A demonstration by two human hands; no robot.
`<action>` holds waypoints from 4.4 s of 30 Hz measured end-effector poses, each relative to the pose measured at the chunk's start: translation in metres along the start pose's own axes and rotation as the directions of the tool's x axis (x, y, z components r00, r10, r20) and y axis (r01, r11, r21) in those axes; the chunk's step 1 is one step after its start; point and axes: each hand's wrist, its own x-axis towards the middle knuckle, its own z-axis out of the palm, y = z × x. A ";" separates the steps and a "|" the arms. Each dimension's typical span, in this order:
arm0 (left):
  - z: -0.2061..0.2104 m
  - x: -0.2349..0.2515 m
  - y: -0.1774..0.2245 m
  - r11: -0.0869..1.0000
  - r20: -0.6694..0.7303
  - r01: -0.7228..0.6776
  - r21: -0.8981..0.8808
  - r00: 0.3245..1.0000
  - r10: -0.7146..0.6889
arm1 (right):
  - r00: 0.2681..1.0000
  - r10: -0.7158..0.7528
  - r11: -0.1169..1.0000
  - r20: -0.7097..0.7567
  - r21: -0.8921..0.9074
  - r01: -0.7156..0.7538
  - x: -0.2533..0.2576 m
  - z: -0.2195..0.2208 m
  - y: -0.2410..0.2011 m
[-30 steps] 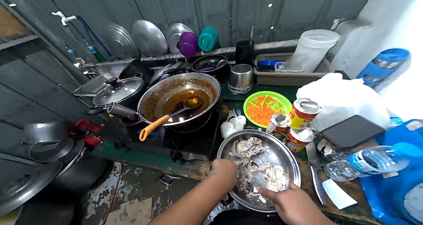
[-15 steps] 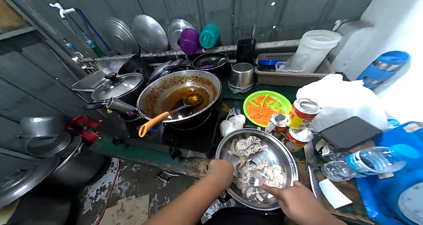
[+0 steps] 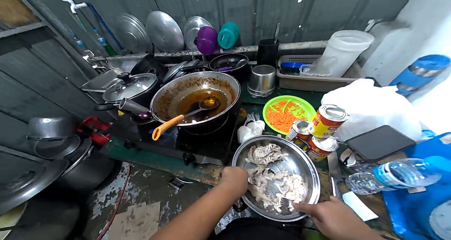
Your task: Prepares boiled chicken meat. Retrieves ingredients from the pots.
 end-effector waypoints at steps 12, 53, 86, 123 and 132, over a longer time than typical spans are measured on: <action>-0.002 0.004 0.001 1.000 -0.006 0.009 0.010 1.000 -0.009 | 0.997 -0.029 0.999 -0.073 0.040 0.032 -0.014 0.000 -0.004; -0.022 -0.033 0.012 0.994 0.038 0.020 0.104 0.999 -0.024 | 0.975 0.215 0.948 -0.050 0.252 -0.196 0.022 -0.035 -0.043; -0.033 0.000 -0.007 0.997 -0.049 -0.062 0.056 0.997 0.064 | 0.965 0.140 0.983 -0.222 0.148 -0.108 0.023 0.014 -0.052; -0.018 0.014 -0.021 0.998 -0.064 -0.049 -0.038 0.997 0.046 | 0.969 0.075 0.995 -0.234 0.078 -0.058 0.005 -0.025 -0.074; -0.020 0.018 -0.017 1.000 -0.056 -0.010 -0.021 0.998 0.009 | 0.971 0.136 0.989 -0.195 -0.028 -0.144 0.005 0.017 -0.038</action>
